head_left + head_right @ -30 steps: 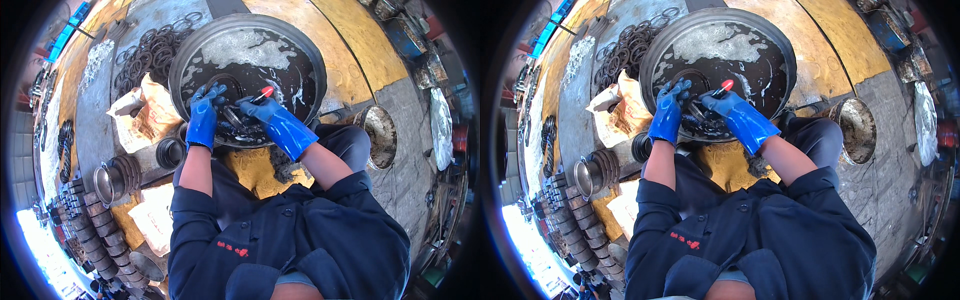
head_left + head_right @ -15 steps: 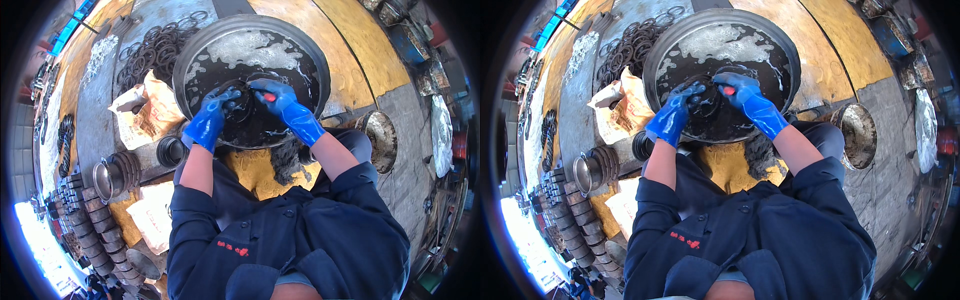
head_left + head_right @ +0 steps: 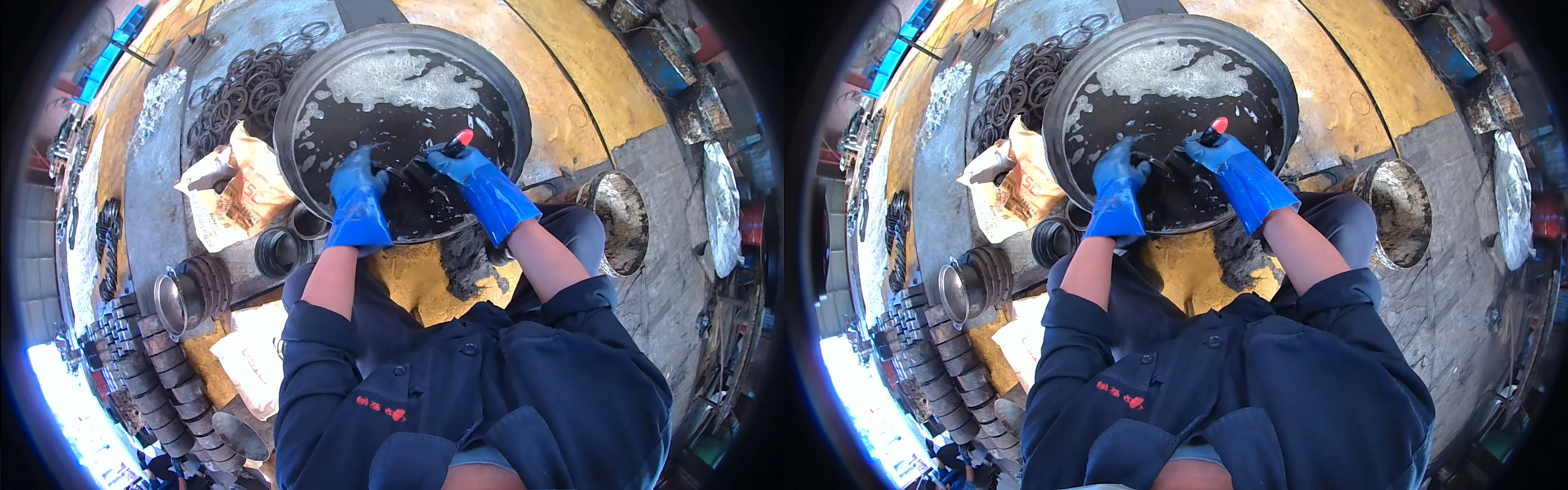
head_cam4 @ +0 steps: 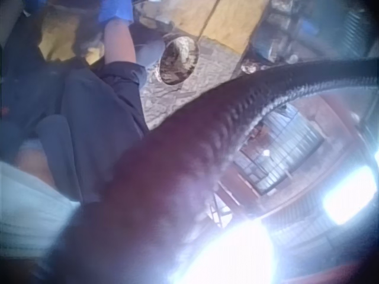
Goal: The person cleans various metal rings and components by hand using a brush inside a large basin filled with dark liquid, turning and wiping the pieces repeatedly.
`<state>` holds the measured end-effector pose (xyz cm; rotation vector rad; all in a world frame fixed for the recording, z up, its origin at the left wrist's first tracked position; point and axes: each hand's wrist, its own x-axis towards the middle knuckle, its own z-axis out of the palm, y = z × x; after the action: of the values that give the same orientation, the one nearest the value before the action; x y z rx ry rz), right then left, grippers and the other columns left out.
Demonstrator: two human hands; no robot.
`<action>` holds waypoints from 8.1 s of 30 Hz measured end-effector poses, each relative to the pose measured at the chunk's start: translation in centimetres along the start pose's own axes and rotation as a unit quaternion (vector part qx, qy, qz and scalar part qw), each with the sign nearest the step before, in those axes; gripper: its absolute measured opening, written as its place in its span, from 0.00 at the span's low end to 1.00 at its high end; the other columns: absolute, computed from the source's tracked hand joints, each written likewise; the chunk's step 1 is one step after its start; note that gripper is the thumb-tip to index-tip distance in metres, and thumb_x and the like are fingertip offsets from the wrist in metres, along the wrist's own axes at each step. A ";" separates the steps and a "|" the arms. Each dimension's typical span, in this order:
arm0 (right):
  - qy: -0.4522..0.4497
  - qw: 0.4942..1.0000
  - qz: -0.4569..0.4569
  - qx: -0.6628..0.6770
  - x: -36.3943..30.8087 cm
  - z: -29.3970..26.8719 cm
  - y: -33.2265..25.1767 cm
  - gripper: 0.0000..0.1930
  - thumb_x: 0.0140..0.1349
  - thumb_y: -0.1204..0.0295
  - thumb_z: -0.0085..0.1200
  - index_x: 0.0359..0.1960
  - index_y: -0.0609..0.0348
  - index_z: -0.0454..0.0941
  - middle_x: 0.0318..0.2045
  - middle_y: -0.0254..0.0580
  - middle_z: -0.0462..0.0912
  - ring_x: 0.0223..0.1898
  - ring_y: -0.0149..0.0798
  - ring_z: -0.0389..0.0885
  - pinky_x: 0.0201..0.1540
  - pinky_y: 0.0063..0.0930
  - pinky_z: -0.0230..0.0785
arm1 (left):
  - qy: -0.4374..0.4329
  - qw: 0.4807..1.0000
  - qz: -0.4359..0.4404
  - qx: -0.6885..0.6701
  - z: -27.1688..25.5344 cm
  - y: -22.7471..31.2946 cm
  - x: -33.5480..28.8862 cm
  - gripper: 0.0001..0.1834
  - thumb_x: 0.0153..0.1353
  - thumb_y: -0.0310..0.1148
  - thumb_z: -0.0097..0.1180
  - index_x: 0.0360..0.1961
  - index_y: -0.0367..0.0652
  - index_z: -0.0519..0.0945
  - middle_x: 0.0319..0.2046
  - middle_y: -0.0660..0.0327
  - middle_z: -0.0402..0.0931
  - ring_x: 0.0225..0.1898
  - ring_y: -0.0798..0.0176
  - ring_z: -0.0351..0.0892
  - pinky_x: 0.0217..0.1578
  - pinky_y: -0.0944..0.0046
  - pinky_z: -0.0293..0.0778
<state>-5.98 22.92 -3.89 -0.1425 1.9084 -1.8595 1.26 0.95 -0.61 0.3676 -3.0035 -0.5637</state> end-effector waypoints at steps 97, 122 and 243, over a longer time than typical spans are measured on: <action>0.011 0.775 -0.354 -0.524 -0.4 5.0 -7.3 0.13 0.65 0.63 0.56 0.48 0.47 0.83 0.43 0.44 0.86 0.45 0.47 0.85 0.48 0.37 0.76 | 0.081 0.969 0.038 -0.229 -1.1 -3.6 0.1 0.22 0.65 0.44 0.58 0.49 0.34 0.79 0.42 0.54 0.83 0.45 0.60 0.81 0.46 0.62 0.74; 0.076 0.932 -0.113 -0.337 0.0 3.0 -2.5 0.15 0.65 0.65 0.57 0.51 0.54 0.82 0.41 0.40 0.86 0.44 0.34 0.84 0.48 0.28 0.75 | 0.017 0.932 0.079 -0.353 -0.5 -1.4 0.5 0.20 0.63 0.42 0.60 0.48 0.36 0.81 0.39 0.50 0.82 0.43 0.54 0.81 0.46 0.58 0.74; 0.056 0.918 -0.127 -0.372 -5.2 -1.3 2.9 0.16 0.65 0.60 0.57 0.46 0.58 0.83 0.39 0.43 0.86 0.42 0.38 0.83 0.48 0.34 0.75 | 0.075 0.606 -0.021 -0.792 0.9 -3.6 0.8 0.13 0.68 0.33 0.58 0.46 0.34 0.80 0.39 0.57 0.83 0.43 0.64 0.82 0.44 0.67 0.78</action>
<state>-1.16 26.41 -5.43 -0.5569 2.6977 -1.1903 1.18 -2.18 -2.71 0.2307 -1.2443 -2.4682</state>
